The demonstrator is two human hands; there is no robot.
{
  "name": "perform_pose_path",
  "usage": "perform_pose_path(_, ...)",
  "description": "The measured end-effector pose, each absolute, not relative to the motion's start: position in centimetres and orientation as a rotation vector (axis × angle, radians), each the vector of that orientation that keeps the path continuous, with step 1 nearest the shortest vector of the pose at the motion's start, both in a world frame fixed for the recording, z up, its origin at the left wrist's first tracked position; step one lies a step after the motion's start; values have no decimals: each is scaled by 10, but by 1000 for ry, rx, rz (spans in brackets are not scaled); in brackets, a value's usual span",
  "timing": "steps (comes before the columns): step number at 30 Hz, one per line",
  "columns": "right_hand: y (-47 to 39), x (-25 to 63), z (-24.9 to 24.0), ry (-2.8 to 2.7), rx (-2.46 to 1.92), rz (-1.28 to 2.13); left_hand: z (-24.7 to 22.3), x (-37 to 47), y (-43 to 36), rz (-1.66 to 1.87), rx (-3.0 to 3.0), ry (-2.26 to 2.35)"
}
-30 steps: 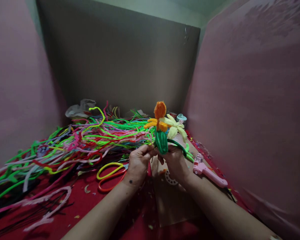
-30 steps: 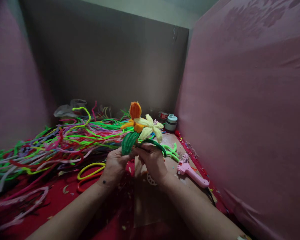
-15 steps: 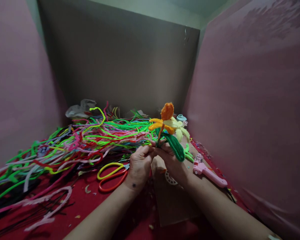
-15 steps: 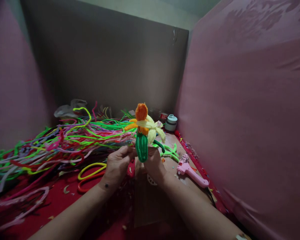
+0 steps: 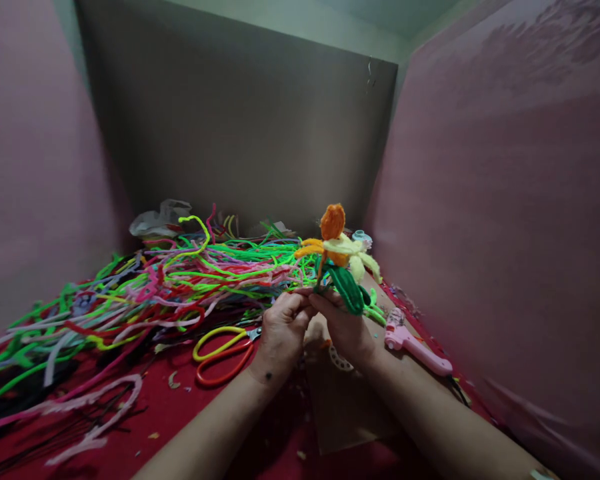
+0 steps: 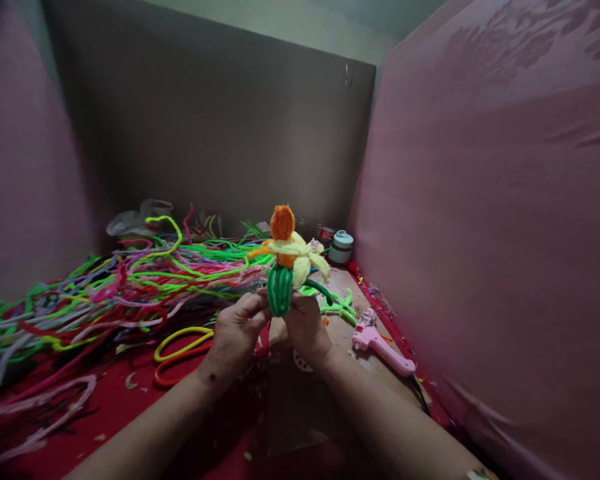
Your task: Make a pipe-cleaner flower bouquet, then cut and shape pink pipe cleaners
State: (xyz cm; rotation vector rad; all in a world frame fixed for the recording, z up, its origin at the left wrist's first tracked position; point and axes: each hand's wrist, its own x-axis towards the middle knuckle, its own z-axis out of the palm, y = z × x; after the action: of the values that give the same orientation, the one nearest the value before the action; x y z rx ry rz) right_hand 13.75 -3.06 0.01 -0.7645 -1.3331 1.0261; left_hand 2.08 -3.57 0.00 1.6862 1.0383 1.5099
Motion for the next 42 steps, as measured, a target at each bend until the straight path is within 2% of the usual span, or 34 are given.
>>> perform_pose_path(8,-28,142,1,-1211,-687,1192,16,19,-37,1213,1532,899)
perform_pose_path(22,-30,144,2,-1159,-596,1357,16,24,-42,1202,1513,862)
perform_pose_path(42,-31,140,2,-1316,-645,1212,3,21,-38,1330,1747,1052)
